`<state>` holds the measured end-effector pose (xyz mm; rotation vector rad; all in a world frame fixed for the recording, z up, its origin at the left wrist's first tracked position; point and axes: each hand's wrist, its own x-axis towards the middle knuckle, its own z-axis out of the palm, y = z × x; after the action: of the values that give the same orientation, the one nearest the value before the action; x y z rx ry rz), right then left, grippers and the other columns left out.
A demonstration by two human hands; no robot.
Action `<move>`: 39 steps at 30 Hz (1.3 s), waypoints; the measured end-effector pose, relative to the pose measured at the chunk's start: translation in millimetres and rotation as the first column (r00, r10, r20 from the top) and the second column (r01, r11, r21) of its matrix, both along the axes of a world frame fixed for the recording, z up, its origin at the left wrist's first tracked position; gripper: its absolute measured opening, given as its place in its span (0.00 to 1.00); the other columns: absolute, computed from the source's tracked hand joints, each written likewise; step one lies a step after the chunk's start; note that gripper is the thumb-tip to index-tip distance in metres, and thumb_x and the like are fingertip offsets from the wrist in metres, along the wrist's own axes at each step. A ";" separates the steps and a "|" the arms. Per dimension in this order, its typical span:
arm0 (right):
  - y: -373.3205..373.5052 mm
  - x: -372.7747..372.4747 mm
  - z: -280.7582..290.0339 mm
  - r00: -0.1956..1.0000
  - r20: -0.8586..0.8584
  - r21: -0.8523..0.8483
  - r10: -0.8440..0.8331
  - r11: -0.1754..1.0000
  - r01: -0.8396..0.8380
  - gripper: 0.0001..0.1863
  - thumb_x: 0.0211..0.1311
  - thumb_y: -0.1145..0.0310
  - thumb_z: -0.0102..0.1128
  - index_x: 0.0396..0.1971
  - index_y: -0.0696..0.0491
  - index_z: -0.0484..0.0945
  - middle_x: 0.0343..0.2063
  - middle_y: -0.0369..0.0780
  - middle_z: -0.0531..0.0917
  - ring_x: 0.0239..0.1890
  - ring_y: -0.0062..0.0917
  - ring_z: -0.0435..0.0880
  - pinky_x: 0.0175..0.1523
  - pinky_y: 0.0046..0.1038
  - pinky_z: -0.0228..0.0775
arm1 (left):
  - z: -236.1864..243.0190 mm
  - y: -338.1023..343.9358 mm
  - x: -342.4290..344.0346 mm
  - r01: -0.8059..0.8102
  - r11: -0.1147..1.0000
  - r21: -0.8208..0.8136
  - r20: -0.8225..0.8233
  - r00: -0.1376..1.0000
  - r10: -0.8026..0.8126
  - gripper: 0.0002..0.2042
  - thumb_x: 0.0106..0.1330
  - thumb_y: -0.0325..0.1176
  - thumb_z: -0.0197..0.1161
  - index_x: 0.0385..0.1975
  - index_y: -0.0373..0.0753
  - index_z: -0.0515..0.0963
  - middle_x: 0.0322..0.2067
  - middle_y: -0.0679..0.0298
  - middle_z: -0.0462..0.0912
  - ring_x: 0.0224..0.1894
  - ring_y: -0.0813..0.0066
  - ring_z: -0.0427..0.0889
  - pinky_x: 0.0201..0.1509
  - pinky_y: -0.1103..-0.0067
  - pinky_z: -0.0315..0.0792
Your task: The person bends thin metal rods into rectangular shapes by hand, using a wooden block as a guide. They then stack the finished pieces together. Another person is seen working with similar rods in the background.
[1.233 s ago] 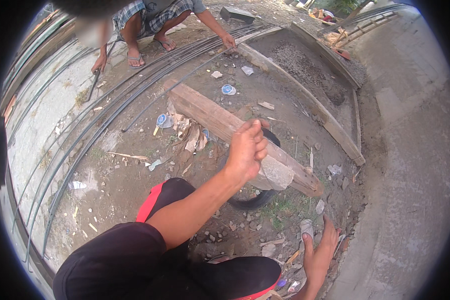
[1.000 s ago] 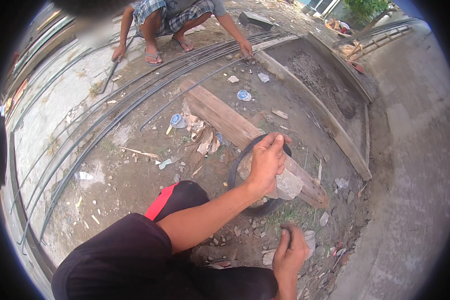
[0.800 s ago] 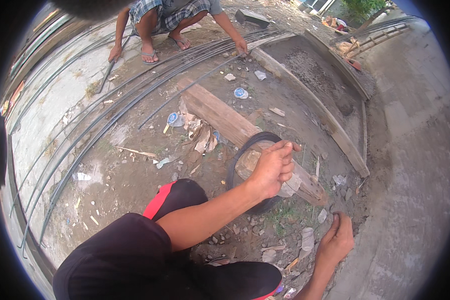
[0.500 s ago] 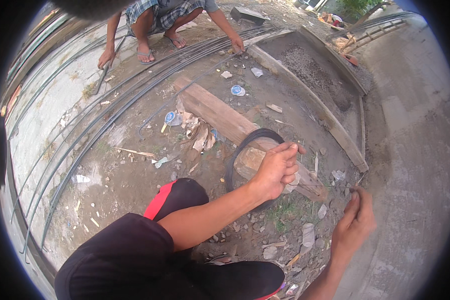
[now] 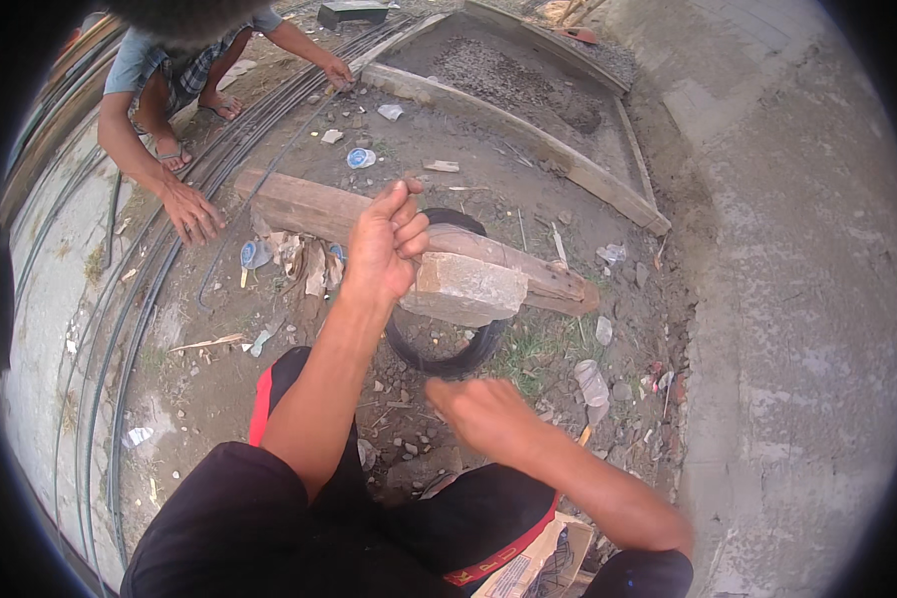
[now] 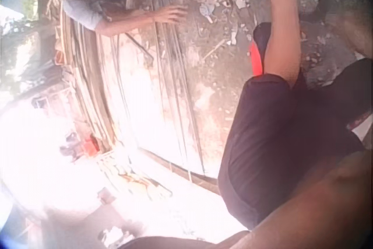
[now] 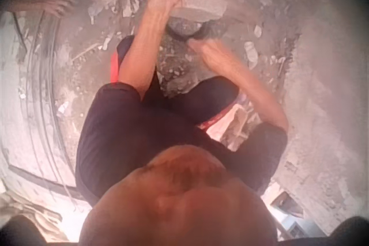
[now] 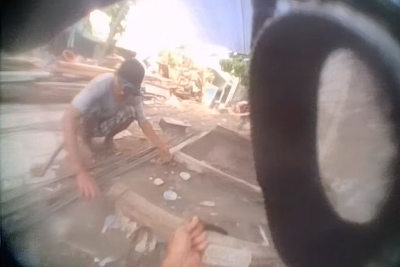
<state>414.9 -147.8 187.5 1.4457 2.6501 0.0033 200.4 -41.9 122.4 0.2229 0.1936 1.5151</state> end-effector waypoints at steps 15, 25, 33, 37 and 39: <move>-61.8 25.4 65.4 0.569 -0.697 -0.289 -0.437 0.897 0.336 0.11 0.73 0.64 0.54 0.36 0.56 0.80 0.25 0.49 0.83 0.29 0.48 0.83 0.35 0.41 0.73 | 9.2 5.1 -66.6 -0.132 0.984 0.121 0.290 0.953 0.092 0.11 0.80 0.33 0.47 0.47 0.31 0.72 0.18 0.72 0.53 0.17 0.83 0.49 0.16 0.84 0.46; -76.6 -8.0 -7.5 0.872 -0.459 0.190 -0.171 0.940 0.285 0.12 0.70 0.65 0.58 0.46 0.57 0.77 0.31 0.52 0.84 0.37 0.50 0.85 0.40 0.47 0.73 | 21.7 0.0 -55.3 -0.232 0.966 -0.111 0.234 0.939 0.252 0.14 0.80 0.36 0.44 0.31 0.37 0.68 0.17 0.70 0.56 0.18 0.80 0.54 0.19 0.82 0.53; -67.4 -29.3 -6.9 0.940 -0.330 0.024 -0.090 0.994 0.104 0.12 0.68 0.68 0.57 0.45 0.58 0.75 0.36 0.46 0.84 0.35 0.41 0.86 0.33 0.43 0.77 | 18.7 -19.9 30.7 -0.106 0.987 -0.120 -0.084 0.992 0.096 0.21 0.76 0.40 0.49 0.16 0.49 0.59 0.13 0.75 0.51 0.14 0.82 0.46 0.15 0.80 0.43; -32.2 -32.5 20.0 0.934 -0.354 0.382 0.046 0.919 0.099 0.06 0.66 0.70 0.55 0.40 0.56 0.76 0.26 0.49 0.83 0.29 0.43 0.85 0.31 0.40 0.77 | 19.0 -47.8 57.1 0.028 0.996 -0.083 -0.169 0.985 -0.042 0.21 0.75 0.39 0.53 0.16 0.50 0.59 0.13 0.76 0.50 0.14 0.84 0.46 0.16 0.80 0.41; -10.4 13.3 2.8 0.975 -0.171 0.309 -0.144 0.931 0.192 0.06 0.66 0.70 0.56 0.36 0.55 0.78 0.24 0.49 0.83 0.28 0.44 0.85 0.31 0.40 0.77 | 39.5 -66.7 77.6 0.114 0.993 0.018 -0.143 0.984 -0.110 0.21 0.74 0.39 0.54 0.16 0.49 0.59 0.13 0.77 0.51 0.14 0.85 0.47 0.16 0.81 0.41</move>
<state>428.2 -158.3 190.3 1.8365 2.7270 0.3478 277.9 -108.5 161.9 0.3576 0.2701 1.3914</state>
